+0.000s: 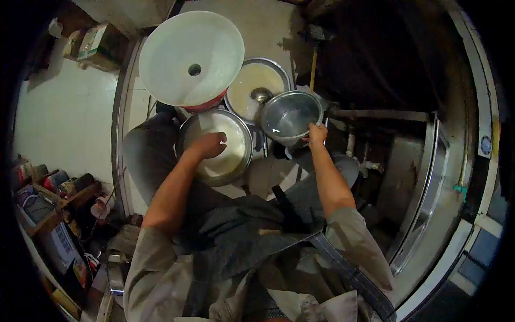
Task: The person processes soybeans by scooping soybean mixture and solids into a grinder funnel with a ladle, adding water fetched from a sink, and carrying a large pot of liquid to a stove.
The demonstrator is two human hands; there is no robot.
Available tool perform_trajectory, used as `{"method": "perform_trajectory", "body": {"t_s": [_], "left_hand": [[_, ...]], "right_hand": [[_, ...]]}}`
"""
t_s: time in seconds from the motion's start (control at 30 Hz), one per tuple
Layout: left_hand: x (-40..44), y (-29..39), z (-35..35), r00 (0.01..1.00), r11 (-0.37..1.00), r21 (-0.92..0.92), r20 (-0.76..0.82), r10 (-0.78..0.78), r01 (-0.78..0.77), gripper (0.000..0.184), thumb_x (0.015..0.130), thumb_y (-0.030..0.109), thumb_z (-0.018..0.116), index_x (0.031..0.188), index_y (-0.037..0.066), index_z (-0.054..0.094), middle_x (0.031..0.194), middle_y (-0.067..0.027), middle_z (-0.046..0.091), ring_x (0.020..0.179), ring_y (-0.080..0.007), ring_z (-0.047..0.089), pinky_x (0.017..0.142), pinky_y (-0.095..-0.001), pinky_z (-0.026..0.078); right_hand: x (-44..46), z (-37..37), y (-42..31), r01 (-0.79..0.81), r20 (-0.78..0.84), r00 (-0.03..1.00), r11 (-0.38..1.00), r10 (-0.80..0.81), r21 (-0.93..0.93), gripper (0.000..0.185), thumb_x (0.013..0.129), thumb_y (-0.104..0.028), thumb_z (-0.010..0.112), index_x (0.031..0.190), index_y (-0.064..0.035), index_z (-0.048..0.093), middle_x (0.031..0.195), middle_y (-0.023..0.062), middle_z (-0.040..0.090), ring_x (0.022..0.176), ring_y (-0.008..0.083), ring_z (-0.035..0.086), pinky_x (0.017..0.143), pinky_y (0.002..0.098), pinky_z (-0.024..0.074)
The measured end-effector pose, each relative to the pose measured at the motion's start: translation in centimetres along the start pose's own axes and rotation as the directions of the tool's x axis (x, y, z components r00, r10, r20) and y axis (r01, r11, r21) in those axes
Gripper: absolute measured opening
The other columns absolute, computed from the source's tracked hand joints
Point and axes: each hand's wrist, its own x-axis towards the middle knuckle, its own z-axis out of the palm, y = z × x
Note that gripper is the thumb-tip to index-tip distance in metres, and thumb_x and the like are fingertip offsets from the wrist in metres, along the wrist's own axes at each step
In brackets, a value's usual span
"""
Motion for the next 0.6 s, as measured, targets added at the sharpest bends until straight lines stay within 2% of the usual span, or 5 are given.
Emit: {"method": "perform_trajectory", "body": {"t_s": [0.13, 0.2, 0.33, 0.53, 0.6], "left_hand": [[0.1, 0.6, -0.1, 0.999, 0.999, -0.017, 0.011, -0.041, 0.041, 0.029, 0.085, 0.026, 0.057, 0.107, 0.007, 0.059, 0.1, -0.0191, 0.065, 0.095, -0.0372, 0.061, 0.082, -0.046, 0.047], [0.4, 0.3, 0.1, 0.999, 0.999, -0.007, 0.017, -0.039, 0.039, 0.03, 0.085, 0.027, 0.057, 0.108, 0.008, 0.059, 0.101, -0.0188, 0.065, 0.097, -0.0366, 0.061, 0.082, -0.0455, 0.047], [0.7, 0.2, 0.2, 0.999, 0.999, -0.022, 0.024, -0.045, 0.046, 0.03, 0.085, 0.026, 0.058, 0.109, 0.007, 0.059, 0.102, -0.0185, 0.065, 0.097, -0.0366, 0.061, 0.083, -0.0452, 0.048], [0.6, 0.3, 0.0, 0.998, 0.998, -0.005, 0.027, -0.06, 0.06, 0.03, 0.085, 0.025, 0.058, 0.108, 0.007, 0.059, 0.102, -0.0186, 0.065, 0.097, -0.0369, 0.061, 0.083, -0.0451, 0.048], [0.6, 0.2, 0.1, 1.0, 1.0, 0.013, 0.008, -0.019, 0.019, 0.031, 0.084, 0.026, 0.058, 0.108, 0.007, 0.059, 0.1, -0.0186, 0.066, 0.095, -0.0375, 0.062, 0.082, -0.0455, 0.048]], "right_hand": [[1.5, -0.6, 0.8, 0.035, 0.045, 0.999, 0.996, -0.031, -0.08, 0.02, 0.075, -0.01, 0.058, 0.091, -0.0009, 0.053, 0.081, 0.0116, 0.055, 0.063, 0.0258, 0.058, 0.043, 0.0391, 0.0548], [2.1, -0.9, 0.9, -0.05, 0.021, 0.998, 0.996, 0.052, -0.069, 0.02, 0.075, -0.011, 0.06, 0.091, -0.0008, 0.053, 0.086, 0.0131, 0.055, 0.065, 0.0273, 0.059, 0.044, 0.0412, 0.0545], [3.3, -0.5, 1.0, -0.019, -0.025, 1.0, 1.0, 0.018, -0.014, 0.022, 0.074, -0.011, 0.06, 0.092, -0.0004, 0.053, 0.091, 0.0152, 0.056, 0.068, 0.0285, 0.06, 0.044, 0.0421, 0.0546], [4.2, -0.5, 0.1, -0.005, -0.014, 1.0, 0.988, 0.003, -0.152, 0.03, 0.074, -0.01, 0.06, 0.1, 0.001, 0.054, 0.098, 0.0183, 0.057, 0.077, 0.0316, 0.062, 0.046, 0.0429, 0.0556], [4.1, -0.5, -0.6, -0.018, 0.066, 0.998, 0.999, 0.02, -0.032, 0.032, 0.074, -0.011, 0.061, 0.103, 0.0013, 0.054, 0.1, 0.0186, 0.057, 0.081, 0.0328, 0.062, 0.048, 0.0437, 0.056]]}}
